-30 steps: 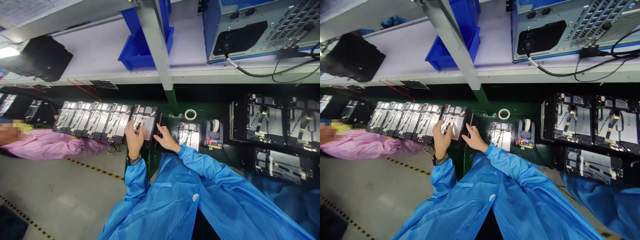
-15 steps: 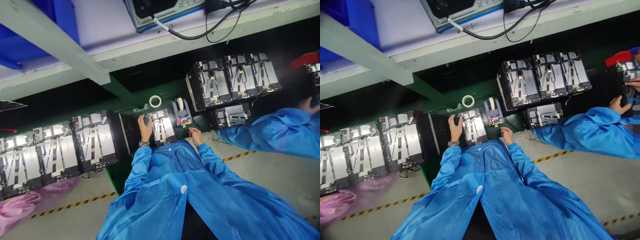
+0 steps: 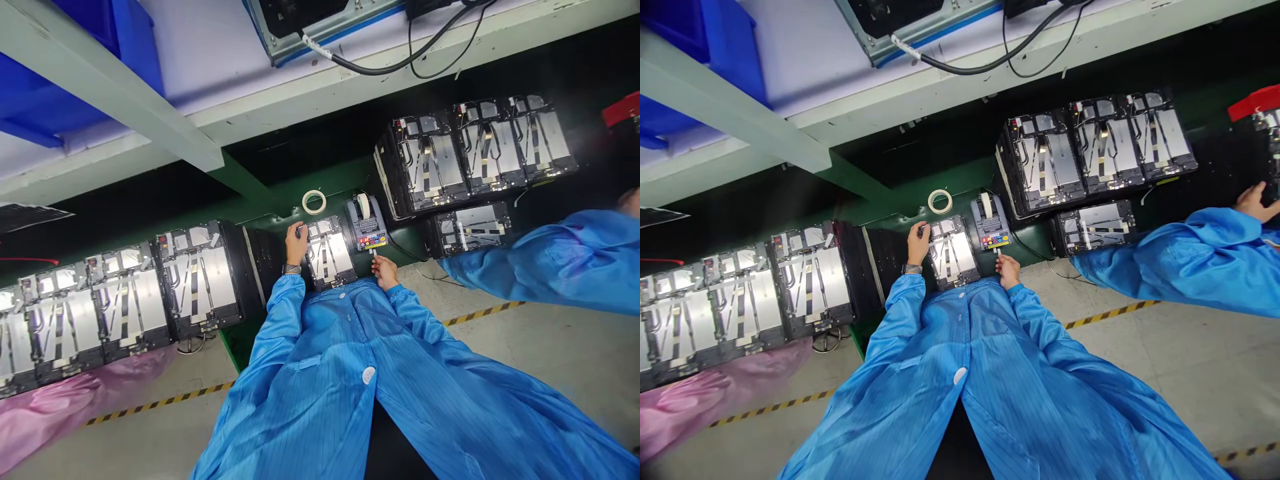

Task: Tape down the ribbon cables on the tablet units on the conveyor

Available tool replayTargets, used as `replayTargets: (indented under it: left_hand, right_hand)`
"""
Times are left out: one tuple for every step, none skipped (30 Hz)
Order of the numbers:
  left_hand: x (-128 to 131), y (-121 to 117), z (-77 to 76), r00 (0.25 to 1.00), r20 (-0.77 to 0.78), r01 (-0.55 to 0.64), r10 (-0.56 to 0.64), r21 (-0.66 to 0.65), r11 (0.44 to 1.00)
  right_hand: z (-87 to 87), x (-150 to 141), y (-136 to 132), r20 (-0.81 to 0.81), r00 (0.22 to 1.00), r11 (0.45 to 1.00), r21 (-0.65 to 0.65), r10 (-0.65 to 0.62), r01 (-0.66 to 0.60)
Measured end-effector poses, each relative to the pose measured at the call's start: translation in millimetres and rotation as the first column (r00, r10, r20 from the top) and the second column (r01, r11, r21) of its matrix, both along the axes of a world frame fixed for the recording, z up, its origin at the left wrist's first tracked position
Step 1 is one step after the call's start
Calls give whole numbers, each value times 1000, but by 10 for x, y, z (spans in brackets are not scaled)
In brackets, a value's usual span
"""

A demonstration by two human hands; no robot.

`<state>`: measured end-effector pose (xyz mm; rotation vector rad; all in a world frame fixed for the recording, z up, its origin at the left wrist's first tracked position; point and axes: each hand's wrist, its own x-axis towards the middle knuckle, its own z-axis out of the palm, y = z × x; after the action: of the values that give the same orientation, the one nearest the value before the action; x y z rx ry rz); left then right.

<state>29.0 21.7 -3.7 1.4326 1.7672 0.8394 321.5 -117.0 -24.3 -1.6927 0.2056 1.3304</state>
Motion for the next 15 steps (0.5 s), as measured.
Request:
replayTargets:
  left_hand:
    - [6, 3, -12, 1000, -6, -3, 3, -2, 1000]
    - [12, 8, -19, 1000, -17, -5, 5, -7, 1000]
    - [20, 12, -20, 999, -35, -6, 5, -15, 1000]
    - [30, 15, -13, 998, -62, -4, 3, -23, 1000]
    - [43, 15, 5, 995, -100, 0, -3, -26, 1000]
    - [62, 11, 33, 989, -146, 3, -7, -25, 1000]
    - [90, 2, 74, 980, -199, 4, -8, -19, 1000]
    - [129, -12, 126, 967, -255, 0, -2, -9, 1000]
    - [184, -30, 186, 950, -311, -4, 4, 1, 1000]
    - [256, -52, 252, 931, -364, -1, 5, 11, 1000]
    - [346, -74, 319, 911, -412, 13, -6, 16, 1000]
    - [451, -95, 381, 892, -451, 44, -32, 16, 999]
    - [568, -111, 435, 874, -481, 85, -69, 12, 996]
    - [690, -121, 477, 857, -503, 128, -109, 3, 992]
    - [808, -121, 507, 842, -518, 166, -148, -13, 986]
  right_hand:
    - [5, -9, -1, -13, 1000, 1000, -16, -20, 19]
    - [14, -17, 10, -32, 999, 999, -29, -36, 35]
    - [25, -24, 33, -56, 997, 998, -38, -48, 46]
    - [39, -31, 67, -81, 995, 998, -45, -58, 54]
    - [54, -40, 107, -104, 992, 997, -52, -66, 61]
    - [70, -50, 151, -122, 990, 996, -59, -75, 68]
    - [86, -62, 193, -135, 987, 995, -67, -84, 76]
    - [102, -74, 231, -142, 985, 994, -76, -94, 84]
    - [118, -85, 264, -144, 984, 992, -85, -104, 93]
    - [133, -95, 291, -143, 983, 991, -94, -112, 99]
    - [147, -102, 312, -139, 983, 989, -102, -117, 104]
    - [160, -108, 331, -132, 984, 988, -110, -121, 107]
    - [170, -112, 347, -121, 985, 987, -116, -122, 108]
    - [178, -116, 360, -106, 987, 987, -119, -123, 110]
    - [185, -119, 367, -88, 989, 986, -121, -122, 111]
